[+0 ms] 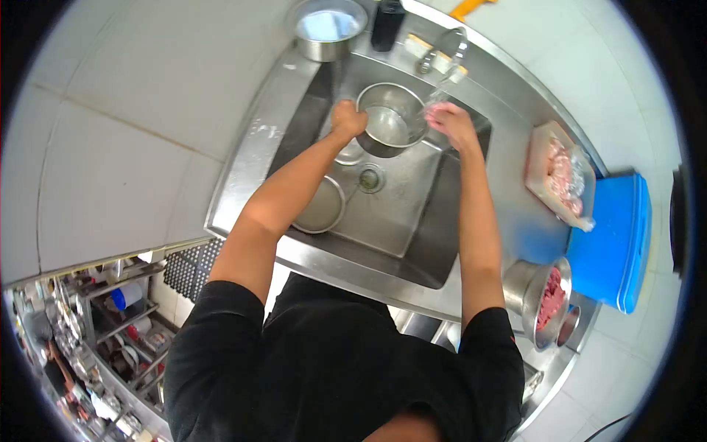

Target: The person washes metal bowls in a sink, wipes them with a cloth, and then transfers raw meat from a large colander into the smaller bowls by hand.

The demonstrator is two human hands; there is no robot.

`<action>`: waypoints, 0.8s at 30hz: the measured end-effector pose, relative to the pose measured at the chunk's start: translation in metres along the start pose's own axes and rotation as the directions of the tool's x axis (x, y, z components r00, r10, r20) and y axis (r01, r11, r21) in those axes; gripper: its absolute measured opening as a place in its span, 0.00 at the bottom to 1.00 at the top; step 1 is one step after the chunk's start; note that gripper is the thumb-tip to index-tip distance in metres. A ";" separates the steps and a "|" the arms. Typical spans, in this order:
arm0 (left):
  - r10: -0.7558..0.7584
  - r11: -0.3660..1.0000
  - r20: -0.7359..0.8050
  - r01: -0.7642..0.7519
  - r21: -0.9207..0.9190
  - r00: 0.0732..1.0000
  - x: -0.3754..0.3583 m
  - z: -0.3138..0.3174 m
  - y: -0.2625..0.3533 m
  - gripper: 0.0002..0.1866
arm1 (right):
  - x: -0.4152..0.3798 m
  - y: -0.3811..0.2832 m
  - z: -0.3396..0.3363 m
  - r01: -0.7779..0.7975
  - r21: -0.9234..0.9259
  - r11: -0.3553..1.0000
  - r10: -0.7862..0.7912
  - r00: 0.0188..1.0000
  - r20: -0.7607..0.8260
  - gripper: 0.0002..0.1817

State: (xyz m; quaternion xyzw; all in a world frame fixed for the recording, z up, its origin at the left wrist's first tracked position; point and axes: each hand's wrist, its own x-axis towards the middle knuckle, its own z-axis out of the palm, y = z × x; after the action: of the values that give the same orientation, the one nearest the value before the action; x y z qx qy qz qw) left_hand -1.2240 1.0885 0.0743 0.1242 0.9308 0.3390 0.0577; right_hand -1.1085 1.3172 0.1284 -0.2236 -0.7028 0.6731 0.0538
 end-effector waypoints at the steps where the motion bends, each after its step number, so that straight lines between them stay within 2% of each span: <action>1: -0.019 0.996 0.053 0.023 -0.090 0.998 -0.012 -0.004 0.016 0.15 | 0.011 -0.005 -0.005 -0.004 0.008 1.000 0.003 0.996 0.088 0.06; 2: -0.012 0.993 0.071 0.020 -0.115 0.997 -0.012 0.008 0.020 0.15 | 0.023 0.003 -0.013 0.097 -0.302 0.948 -0.053 0.987 0.153 0.10; 3: -0.008 0.991 0.086 0.020 -0.133 0.996 -0.012 0.024 0.021 0.14 | 0.031 0.012 -0.017 0.201 -0.569 0.797 -0.077 0.969 0.234 0.14; 4: 0.006 0.990 0.090 0.007 -0.143 0.996 -0.008 0.044 0.020 0.14 | 0.016 -0.006 -0.014 0.197 -0.577 0.793 -0.081 0.972 0.221 0.14; 6: -0.073 0.921 0.175 0.133 -0.367 0.982 -0.006 0.073 0.006 0.14 | -0.044 -0.052 0.004 0.144 -0.912 0.384 0.166 0.961 0.221 0.21; 8: -0.014 0.887 0.250 0.127 -0.444 0.968 -0.030 0.040 0.034 0.13 | -0.069 -0.014 -0.021 0.451 -0.811 0.373 -0.087 0.887 0.453 0.21; 10: -0.039 0.875 0.231 0.144 -0.462 0.972 -0.039 0.049 0.035 0.13 | -0.091 -0.004 -0.027 0.512 -0.777 0.367 -0.242 0.859 0.452 0.20; 11: -0.037 0.810 0.298 0.203 -0.550 0.954 -0.043 0.051 0.035 0.15 | -0.105 -0.004 -0.025 0.509 -0.785 0.352 -0.307 0.855 0.417 0.19; 12: 0.012 0.861 0.340 0.163 -0.482 0.940 -0.053 0.048 0.037 0.16 | -0.118 -0.011 -0.021 0.508 -0.793 0.337 -0.379 0.844 0.380 0.18; 13: 0.063 0.904 0.384 0.110 -0.413 0.921 -0.064 0.036 0.038 0.18 | -0.131 -0.017 -0.019 0.522 -0.762 0.383 -0.424 0.832 0.357 0.17; 15: 0.047 0.694 0.437 0.286 -0.661 0.898 -0.123 -0.016 0.056 0.17 | -0.165 -0.034 -0.015 0.529 -0.707 0.469 -0.454 0.831 0.320 0.17; 17: -0.010 0.540 0.480 0.408 -0.736 0.877 -0.162 -0.017 0.041 0.16 | -0.204 -0.057 -0.014 0.522 -0.687 0.505 -0.440 0.841 0.315 0.18; 19: 0.054 0.758 0.433 0.245 -0.604 0.900 -0.207 -0.025 0.020 0.11 | -0.240 -0.078 -0.014 0.513 -0.690 0.511 -0.349 0.857 0.379 0.16; 21: 0.254 0.900 0.276 -0.122 -0.418 0.927 -0.266 -0.027 0.004 0.08 | -0.268 -0.090 -0.013 0.525 -0.705 0.477 -0.322 0.851 0.415 0.16; 23: 0.490 0.849 0.320 -0.361 -0.385 0.811 -0.308 -0.037 -0.008 0.07 | -0.289 -0.097 -0.002 0.545 -0.711 0.445 -0.307 0.838 0.451 0.17; 24: 0.501 0.843 0.314 -0.372 -0.388 0.807 -0.323 -0.039 -0.016 0.07 | -0.300 -0.100 0.007 0.602 -0.703 0.378 -0.301 0.798 0.521 0.17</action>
State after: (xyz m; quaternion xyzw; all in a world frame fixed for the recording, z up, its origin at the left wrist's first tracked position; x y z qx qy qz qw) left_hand -0.9238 0.9657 0.1012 0.3940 0.7789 0.4508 0.1867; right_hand -0.8673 1.1950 0.2928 0.0908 -0.9692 0.2286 0.0127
